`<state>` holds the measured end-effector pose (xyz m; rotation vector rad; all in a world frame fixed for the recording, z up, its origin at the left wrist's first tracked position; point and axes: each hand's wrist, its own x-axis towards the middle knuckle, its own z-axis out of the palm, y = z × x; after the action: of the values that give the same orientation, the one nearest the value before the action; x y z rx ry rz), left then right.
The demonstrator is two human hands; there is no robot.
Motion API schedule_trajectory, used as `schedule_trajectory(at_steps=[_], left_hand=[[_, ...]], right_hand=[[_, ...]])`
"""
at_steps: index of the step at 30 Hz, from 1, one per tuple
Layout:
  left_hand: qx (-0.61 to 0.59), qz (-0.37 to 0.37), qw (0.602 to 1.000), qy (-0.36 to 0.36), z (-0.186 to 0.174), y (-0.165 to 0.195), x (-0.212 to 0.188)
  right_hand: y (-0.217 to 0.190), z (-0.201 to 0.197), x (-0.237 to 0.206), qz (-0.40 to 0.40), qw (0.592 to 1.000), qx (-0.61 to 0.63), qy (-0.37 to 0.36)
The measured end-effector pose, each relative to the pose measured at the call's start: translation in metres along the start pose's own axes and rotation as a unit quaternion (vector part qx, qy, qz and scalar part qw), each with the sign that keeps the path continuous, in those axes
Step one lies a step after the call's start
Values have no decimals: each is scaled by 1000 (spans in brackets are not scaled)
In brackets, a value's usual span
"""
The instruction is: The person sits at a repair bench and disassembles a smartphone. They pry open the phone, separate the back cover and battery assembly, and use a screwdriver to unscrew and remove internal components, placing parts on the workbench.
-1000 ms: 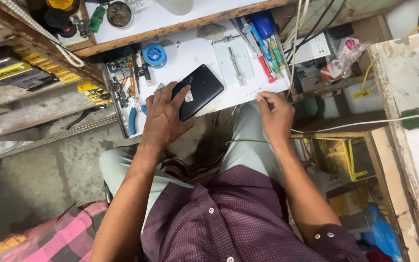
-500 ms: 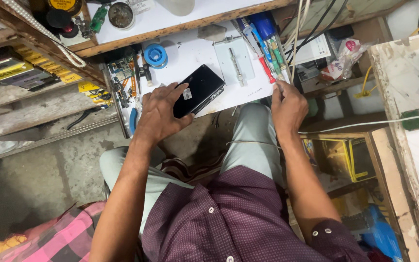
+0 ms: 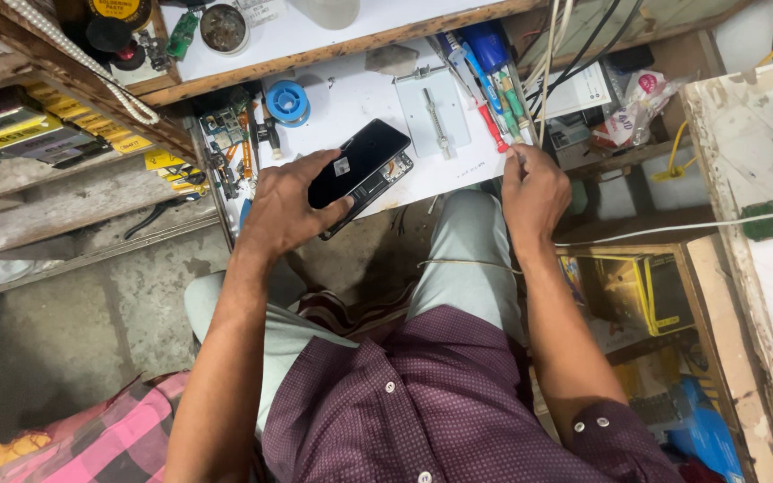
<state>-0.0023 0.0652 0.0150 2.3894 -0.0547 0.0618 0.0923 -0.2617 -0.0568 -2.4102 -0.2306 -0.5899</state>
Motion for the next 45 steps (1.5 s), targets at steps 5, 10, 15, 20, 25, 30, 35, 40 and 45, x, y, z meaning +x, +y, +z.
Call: schedule_trajectory(at_steps=[5, 10, 15, 20, 25, 30, 35, 40, 45], left_hand=[[-18, -50, 999, -11, -7, 9, 0], [-17, -50, 999, -3, -8, 9, -3], [-4, -28, 999, 37, 2, 7, -8], [14, -22, 999, 43, 11, 4, -11], [16, -18, 998, 59, 14, 3, -13], [-12, -29, 997, 75, 13, 5, -16], [-19, -22, 996, 80, 13, 4, -16], [-32, -26, 996, 81, 14, 2, -15], [-16, -1, 996, 88, 19, 0, -17]], right_hand=[[3, 1, -2, -7, 1000, -7, 9], [9, 5, -2, 8, 1000, -20, -4], [12, 8, -1, 14, 999, -34, -5], [13, 9, 1, 36, 999, -30, -16], [12, 8, 0, 26, 999, -28, -6], [12, 8, -1, 33, 999, -22, -12], [11, 7, -1, 23, 999, -28, -6], [-2, 0, 1, 34, 999, 31, 0], [-36, -6, -14, -64, 989, 126, -48]])
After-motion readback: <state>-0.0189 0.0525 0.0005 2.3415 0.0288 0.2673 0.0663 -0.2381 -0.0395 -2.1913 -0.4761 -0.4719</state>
